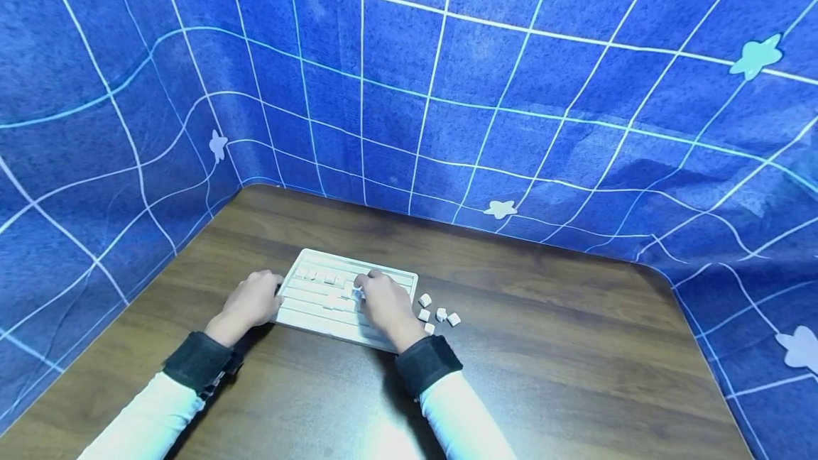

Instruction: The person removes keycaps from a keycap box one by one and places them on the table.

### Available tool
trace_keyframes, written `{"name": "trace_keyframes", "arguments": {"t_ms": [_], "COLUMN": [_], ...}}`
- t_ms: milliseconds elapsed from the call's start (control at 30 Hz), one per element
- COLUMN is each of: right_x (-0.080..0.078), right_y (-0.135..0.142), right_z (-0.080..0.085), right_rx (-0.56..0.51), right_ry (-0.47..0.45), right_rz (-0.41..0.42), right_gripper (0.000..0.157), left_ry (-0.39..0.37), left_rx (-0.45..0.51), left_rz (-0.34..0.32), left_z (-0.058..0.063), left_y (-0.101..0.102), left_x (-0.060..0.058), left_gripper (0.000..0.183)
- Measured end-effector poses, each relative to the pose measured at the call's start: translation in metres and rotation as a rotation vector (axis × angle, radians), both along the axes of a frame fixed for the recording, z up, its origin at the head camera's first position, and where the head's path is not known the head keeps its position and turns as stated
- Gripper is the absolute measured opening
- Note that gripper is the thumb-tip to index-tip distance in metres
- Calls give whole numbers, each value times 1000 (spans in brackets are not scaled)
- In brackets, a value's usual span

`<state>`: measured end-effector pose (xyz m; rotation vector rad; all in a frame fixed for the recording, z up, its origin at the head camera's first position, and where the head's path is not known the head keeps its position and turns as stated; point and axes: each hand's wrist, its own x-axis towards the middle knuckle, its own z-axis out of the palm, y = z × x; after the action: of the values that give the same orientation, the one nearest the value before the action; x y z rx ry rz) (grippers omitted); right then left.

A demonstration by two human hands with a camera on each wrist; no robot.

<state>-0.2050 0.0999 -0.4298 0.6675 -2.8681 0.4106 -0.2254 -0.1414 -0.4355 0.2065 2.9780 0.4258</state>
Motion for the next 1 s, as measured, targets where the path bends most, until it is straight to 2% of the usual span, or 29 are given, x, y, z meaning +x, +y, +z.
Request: {"name": "trace_keyframes", "arguments": {"t_ms": [167,500,1000], "right_x": [-3,-3,-5], "right_y": [-2,-5,-6], "right_z": [-3,-3,-9], "right_rx": [24,29,-1], "right_ry": [2,10,46], "right_rz": [4,19,22], "right_gripper": [25,16,13], "left_ry": [-19,5,20], "left_rx": [3,-2,8], "left_rz": [9,1,-2], "left_z": [0,-1,-1], "left_y": [0,-2,-2], "left_x": [0,-1,0], "left_gripper": [26,22,23]}}
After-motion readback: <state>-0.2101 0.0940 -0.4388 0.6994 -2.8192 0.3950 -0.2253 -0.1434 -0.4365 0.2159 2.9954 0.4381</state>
